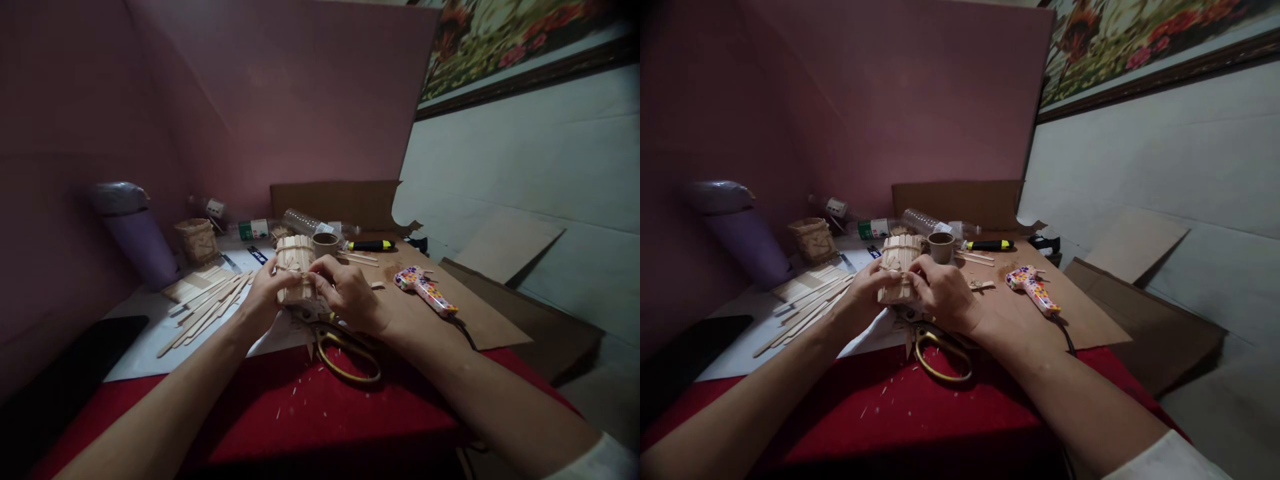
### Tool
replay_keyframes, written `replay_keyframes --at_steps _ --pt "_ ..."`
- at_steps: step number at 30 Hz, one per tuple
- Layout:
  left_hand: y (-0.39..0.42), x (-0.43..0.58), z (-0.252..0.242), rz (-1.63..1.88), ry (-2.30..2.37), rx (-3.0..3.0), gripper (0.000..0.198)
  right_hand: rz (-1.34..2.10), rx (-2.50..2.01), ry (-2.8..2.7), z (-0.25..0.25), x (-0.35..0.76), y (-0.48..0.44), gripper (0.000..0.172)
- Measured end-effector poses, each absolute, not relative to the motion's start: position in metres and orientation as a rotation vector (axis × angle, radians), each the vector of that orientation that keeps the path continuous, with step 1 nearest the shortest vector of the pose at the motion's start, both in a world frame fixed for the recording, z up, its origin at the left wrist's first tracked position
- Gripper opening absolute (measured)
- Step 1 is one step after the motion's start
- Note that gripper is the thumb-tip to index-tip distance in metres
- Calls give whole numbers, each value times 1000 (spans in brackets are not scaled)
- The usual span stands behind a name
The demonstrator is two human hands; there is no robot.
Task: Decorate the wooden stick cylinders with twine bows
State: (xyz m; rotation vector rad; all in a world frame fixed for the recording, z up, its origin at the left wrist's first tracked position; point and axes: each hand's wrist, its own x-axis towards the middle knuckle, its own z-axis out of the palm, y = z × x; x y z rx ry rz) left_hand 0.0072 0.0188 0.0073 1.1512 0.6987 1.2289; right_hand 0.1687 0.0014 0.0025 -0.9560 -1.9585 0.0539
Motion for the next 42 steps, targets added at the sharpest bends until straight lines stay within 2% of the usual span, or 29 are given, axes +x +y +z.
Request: replay_keyframes --at_steps 3,7,12,18,27,42 --pt "18 3 13 1195 643 1114 39 219 -914 -1811 3 170 6 9" --pt "17 -5 18 1149 575 1088 46 297 -877 -1722 5 173 11 11" --pt "18 -12 17 1091 469 1069 57 194 -840 -1740 11 173 5 8" --pt "17 -13 16 979 429 1048 55 66 -863 -1766 12 175 2 10" --pt "23 -27 15 899 255 794 75 56 -879 -1697 18 179 3 11" --pt "22 -30 15 868 170 760 71 6 -804 -1730 20 174 -3 12"
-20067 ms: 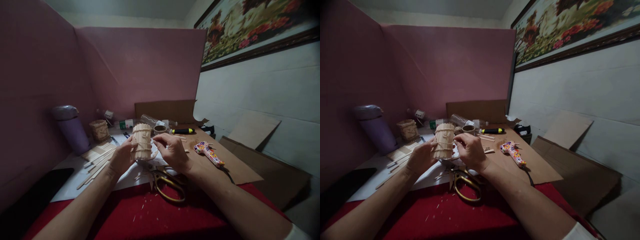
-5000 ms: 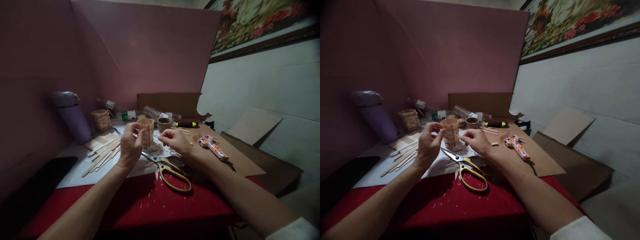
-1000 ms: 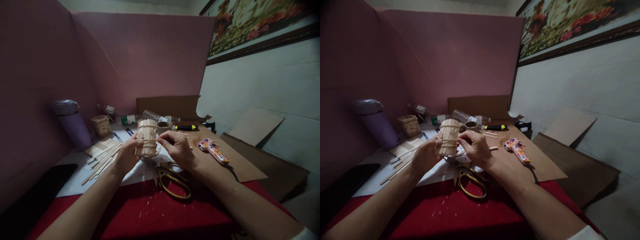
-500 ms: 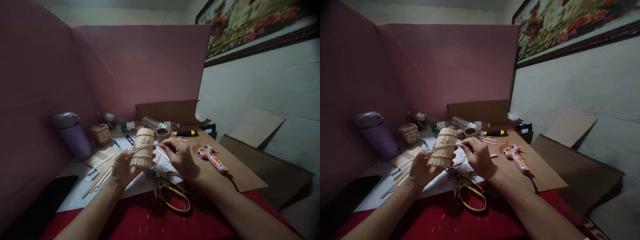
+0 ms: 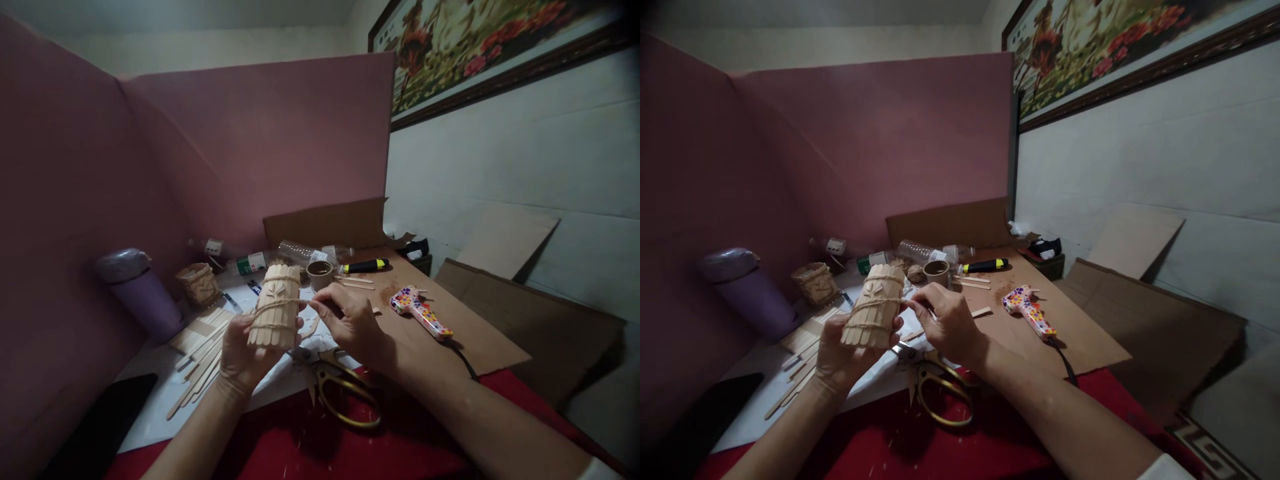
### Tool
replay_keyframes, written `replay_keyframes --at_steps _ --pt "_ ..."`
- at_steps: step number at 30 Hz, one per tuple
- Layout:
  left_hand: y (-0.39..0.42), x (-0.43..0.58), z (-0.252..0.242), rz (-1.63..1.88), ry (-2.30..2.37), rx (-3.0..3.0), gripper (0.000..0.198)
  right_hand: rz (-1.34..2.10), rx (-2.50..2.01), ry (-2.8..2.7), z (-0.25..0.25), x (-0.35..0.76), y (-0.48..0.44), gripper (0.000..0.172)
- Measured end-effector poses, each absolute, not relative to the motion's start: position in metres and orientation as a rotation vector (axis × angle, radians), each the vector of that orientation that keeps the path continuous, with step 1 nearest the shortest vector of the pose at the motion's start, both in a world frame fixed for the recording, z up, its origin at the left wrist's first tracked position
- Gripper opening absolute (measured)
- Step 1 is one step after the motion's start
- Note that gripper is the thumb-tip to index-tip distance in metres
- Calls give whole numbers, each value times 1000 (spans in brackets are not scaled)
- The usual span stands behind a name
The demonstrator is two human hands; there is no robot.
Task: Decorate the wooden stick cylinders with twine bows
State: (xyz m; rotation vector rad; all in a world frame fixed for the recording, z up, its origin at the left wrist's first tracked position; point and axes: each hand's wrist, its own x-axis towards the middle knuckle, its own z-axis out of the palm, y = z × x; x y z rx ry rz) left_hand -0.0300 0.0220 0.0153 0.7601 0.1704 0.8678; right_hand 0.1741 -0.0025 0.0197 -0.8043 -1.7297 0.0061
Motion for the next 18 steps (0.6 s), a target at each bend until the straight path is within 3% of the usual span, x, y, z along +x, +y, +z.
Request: replay_keyframes --at_steps 18 --pt "16 -27 19 932 216 740 74 154 -765 -1705 16 167 -6 10"
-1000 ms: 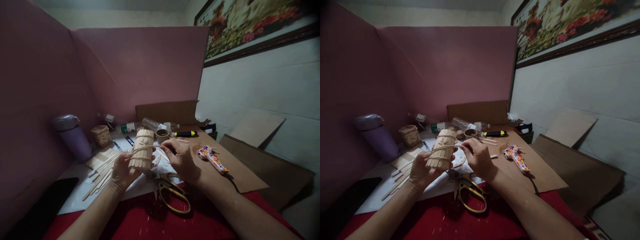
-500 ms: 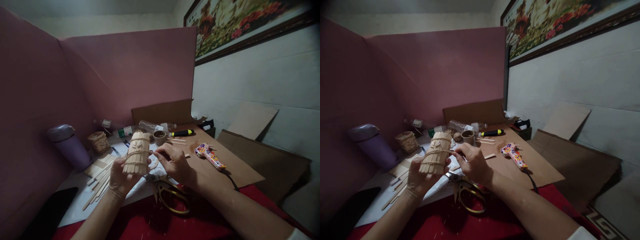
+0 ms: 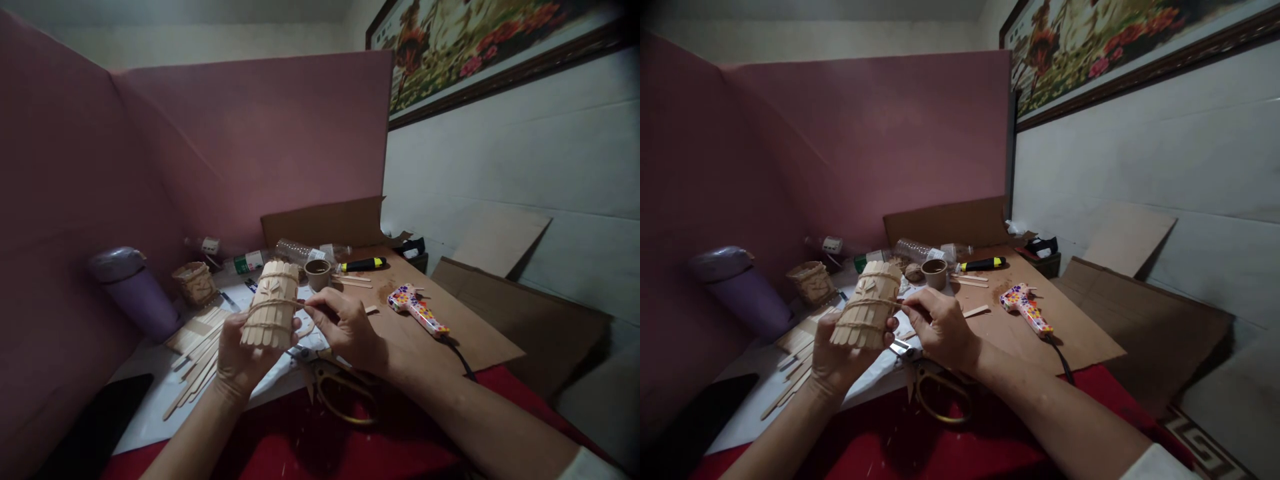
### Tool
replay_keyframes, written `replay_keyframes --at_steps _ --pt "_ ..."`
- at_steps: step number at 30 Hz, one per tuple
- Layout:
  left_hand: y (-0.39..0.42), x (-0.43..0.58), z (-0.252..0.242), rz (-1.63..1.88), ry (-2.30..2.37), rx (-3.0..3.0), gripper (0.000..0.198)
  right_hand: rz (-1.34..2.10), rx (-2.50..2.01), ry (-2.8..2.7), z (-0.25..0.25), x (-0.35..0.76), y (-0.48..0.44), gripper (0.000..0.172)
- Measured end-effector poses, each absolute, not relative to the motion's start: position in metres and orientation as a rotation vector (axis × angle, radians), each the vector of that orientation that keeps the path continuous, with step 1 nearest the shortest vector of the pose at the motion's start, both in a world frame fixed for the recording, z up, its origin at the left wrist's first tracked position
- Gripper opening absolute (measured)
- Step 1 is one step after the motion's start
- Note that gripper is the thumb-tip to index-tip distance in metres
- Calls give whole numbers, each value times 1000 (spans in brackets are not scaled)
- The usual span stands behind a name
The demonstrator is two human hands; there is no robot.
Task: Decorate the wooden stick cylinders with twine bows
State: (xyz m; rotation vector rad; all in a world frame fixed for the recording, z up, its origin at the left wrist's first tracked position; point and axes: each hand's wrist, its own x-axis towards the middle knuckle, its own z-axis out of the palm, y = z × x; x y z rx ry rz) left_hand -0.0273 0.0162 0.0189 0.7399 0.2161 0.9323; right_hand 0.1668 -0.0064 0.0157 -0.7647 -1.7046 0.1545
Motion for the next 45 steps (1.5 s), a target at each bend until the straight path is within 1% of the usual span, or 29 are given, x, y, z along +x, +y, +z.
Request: replay_keyframes --at_steps 5,10,15,18,20,23,25,29,31,33,36,41,45 --pt "17 -27 18 931 207 757 78 192 -765 -1707 15 166 -7 10" --pt "17 -27 18 930 203 748 73 198 -782 -1707 14 166 -8 10" --pt "16 -24 22 936 263 788 72 305 -846 -1637 15 167 -8 12" --pt "16 -19 23 996 370 853 67 548 -851 -1520 17 169 -3 16" --pt "19 -16 23 1120 458 915 62 872 -840 -1373 18 171 3 19" --pt "27 -11 20 1350 568 970 63 1332 -769 -1080 19 179 15 23" --pt "34 -10 16 1457 642 968 66 1461 -716 -894 19 185 22 23" --pt "54 -12 3 1573 721 1023 68 1543 -639 -672 17 196 32 17" --pt "65 -13 -4 1608 770 1126 72 1570 -601 -658 16 197 34 15" --pt "77 -14 -11 1672 828 1237 79 1587 -571 -666 14 197 34 13" --pt "89 -11 -19 1672 842 1362 94 1587 -563 -667 13 195 34 13" --pt "85 -2 -25 1570 978 1482 112 1563 -608 -646 14 193 33 14" --pt "77 -3 -27 1484 1112 1527 120 1533 -630 -652 13 192 33 13"
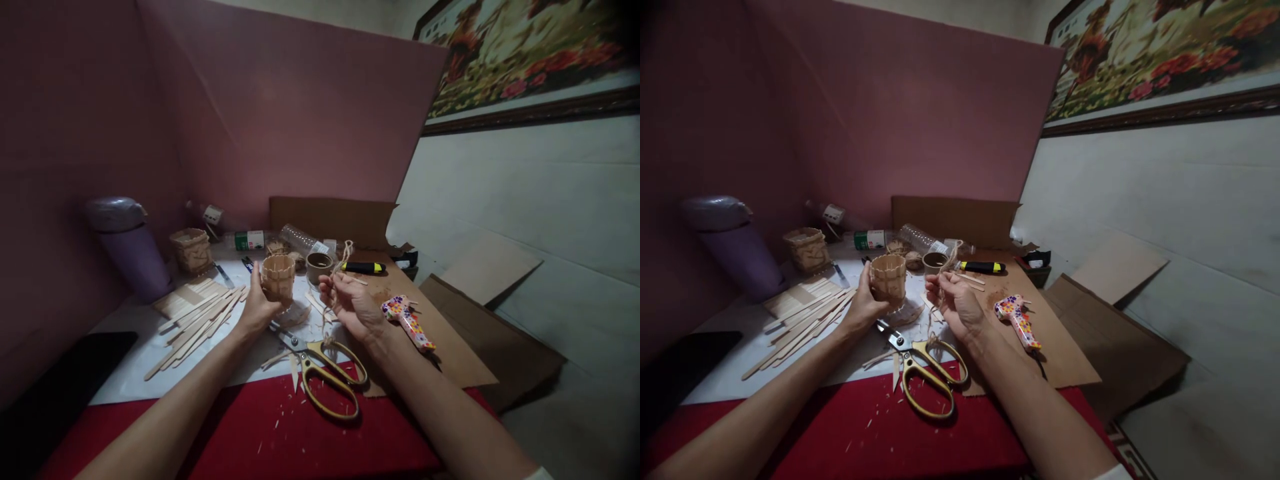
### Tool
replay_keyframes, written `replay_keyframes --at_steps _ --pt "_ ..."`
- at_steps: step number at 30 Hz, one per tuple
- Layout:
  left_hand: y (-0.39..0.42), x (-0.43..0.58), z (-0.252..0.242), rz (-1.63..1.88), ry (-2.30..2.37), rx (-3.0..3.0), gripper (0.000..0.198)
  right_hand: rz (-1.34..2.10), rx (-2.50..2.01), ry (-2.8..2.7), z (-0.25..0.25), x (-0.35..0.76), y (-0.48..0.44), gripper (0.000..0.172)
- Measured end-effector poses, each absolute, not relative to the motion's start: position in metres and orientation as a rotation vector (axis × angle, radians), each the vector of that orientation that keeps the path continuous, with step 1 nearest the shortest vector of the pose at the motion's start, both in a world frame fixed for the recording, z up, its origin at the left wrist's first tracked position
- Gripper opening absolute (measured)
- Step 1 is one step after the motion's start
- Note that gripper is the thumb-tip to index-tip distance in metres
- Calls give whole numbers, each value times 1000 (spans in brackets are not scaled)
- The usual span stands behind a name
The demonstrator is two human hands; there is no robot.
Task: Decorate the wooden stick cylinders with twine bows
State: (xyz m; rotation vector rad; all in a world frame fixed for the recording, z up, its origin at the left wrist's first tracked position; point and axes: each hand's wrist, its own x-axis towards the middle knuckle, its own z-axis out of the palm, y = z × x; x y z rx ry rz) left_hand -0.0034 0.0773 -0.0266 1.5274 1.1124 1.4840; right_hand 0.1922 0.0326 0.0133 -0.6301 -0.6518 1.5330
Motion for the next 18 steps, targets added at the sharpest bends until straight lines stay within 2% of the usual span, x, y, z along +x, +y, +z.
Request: replay_keyframes --at_steps 2,5,8,10,11,14,18 --pt "73 -7 -25 1516 1229 1571 115 1506 -656 -702 13 191 31 16" --pt "61 -12 -14 1736 1365 1739 94 1453 -730 -813 16 187 26 23" --pt "38 -6 2 2037 1242 1916 56 1391 -803 -986 20 178 17 29" --pt "23 3 12 1935 1047 1966 25 1338 -831 -1131 21 173 11 30" --pt "17 8 15 1845 977 1965 19 1317 -835 -1199 21 170 8 31" --pt "7 18 20 1667 916 1748 14 1307 -828 -1348 20 166 4 33" --pt "7 18 20 1498 888 1420 24 1333 -809 -1426 17 167 4 31"
